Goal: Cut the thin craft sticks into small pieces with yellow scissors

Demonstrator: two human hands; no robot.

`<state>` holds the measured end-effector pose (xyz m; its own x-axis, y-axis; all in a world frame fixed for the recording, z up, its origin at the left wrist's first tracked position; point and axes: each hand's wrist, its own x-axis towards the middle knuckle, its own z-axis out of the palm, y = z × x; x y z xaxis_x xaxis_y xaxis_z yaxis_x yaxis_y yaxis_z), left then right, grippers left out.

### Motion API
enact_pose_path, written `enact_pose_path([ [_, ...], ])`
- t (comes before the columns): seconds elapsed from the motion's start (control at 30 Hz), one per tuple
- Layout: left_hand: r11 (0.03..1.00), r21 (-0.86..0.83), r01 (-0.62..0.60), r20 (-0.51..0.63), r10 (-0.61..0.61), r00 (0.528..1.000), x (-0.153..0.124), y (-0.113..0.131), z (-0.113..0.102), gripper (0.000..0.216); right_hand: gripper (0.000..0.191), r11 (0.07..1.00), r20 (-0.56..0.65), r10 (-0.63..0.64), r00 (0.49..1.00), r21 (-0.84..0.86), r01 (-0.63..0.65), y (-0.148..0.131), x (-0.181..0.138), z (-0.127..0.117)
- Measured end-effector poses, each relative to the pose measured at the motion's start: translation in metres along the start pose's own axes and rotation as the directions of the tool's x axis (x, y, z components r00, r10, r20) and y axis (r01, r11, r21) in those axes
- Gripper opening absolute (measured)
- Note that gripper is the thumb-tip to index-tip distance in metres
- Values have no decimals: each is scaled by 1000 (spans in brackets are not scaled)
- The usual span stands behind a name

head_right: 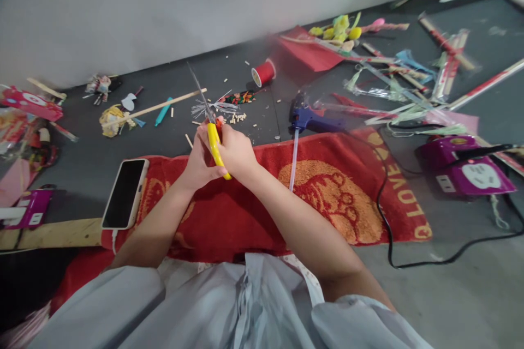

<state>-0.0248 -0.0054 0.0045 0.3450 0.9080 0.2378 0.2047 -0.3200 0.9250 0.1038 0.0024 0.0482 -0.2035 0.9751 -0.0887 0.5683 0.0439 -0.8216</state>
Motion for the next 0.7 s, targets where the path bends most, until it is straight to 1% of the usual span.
enact_pose_path([
  [0.07, 1000, 10, -1, -2, 1, 1000, -1, -2, 3, 123, 46, 999, -6, -5, 1000, 45, 6, 1, 0, 1],
  [0.17, 1000, 9, -12, 11, 12, 1000, -2, -7, 6, 120, 44, 994, -16, -21, 1000, 106, 23, 1, 0, 2],
  [0.37, 997, 71, -37, 47, 33, 998, -1, -13, 3, 116, 44, 990, -19, -33, 999, 136, 36, 3, -1, 5],
  [0.57, 995, 96, -30, 18, 28, 999, -2, -11, 1, 115, 42, 995, -2, -46, 999, 84, 46, 2, 0, 6],
  [0.7, 991, 122, -52, -14, 54, 998, -2, -13, 2, 118, 43, 998, 15, -59, 998, 30, 58, 1, 0, 4],
])
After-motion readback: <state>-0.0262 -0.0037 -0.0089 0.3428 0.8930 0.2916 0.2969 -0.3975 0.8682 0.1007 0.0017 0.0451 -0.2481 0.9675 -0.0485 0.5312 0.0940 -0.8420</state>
